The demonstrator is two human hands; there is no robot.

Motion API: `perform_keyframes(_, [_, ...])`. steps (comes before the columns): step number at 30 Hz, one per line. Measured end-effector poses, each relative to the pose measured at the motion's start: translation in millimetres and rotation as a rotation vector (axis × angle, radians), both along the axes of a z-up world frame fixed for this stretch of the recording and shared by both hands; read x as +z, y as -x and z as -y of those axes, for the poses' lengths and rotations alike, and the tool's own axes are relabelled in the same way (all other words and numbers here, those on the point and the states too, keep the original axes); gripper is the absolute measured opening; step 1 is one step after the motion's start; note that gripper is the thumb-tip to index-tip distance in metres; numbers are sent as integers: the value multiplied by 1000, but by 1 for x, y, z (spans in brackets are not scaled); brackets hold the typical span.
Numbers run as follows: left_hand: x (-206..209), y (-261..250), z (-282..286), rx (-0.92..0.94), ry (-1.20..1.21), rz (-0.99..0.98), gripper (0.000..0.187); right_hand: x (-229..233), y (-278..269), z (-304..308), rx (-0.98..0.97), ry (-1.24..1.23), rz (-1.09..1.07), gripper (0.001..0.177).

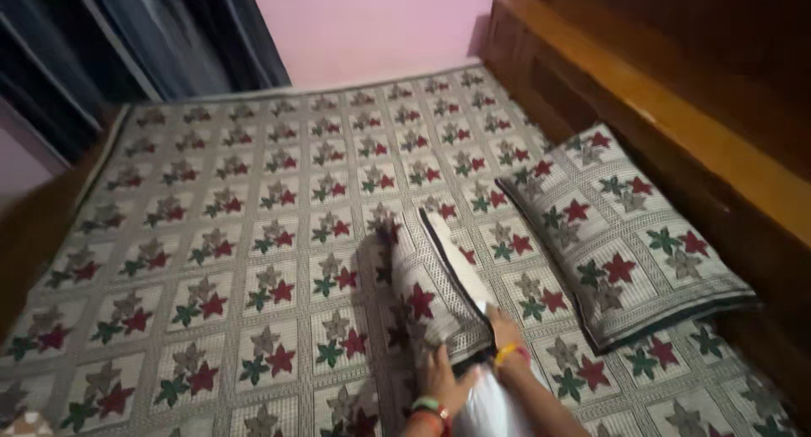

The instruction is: The person picks up a striped pillowcase and a white pillow from a bed. They then proceed to insert the pillow into the pillowcase by hand, adjusting and smoothing the fabric until the pillow is fully enclosed.

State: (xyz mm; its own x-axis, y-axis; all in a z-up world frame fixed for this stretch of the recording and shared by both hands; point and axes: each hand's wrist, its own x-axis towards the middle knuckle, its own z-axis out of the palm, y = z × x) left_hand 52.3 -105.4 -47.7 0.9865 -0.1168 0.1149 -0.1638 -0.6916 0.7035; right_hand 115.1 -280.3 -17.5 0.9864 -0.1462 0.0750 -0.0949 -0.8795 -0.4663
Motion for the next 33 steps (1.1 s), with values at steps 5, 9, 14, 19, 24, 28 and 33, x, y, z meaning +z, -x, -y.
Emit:
perform_keyframes(5, [38, -2, 31, 13, -85, -209, 34, 21, 46, 3, 151, 30, 380, 94])
perform_keyframes(9, [25, -2, 35, 80, 276, -173, 20, -16, 53, 21, 69, -17, 143, 86])
perform_keyframes(14, [-10, -50, 41, 127, 431, 0, 12, -66, 21, 18, -219, -51, -199, 41])
perform_keyframes(19, [46, -90, 38, 49, 104, 136, 18, -59, -28, 28, -112, -423, -27, 37])
perform_keyframes(24, [226, -153, 75, -174, 214, 354, 15, 18, -81, 104, 381, 281, 158, 36])
perform_keyframes(28, [304, -111, 65, -371, 141, 388, 42, 99, -86, 120, 200, -937, 223, 33])
perform_keyframes(33, [304, -81, -2, -93, 155, 311, 53, 154, -60, 41, -24, -801, 245, 43])
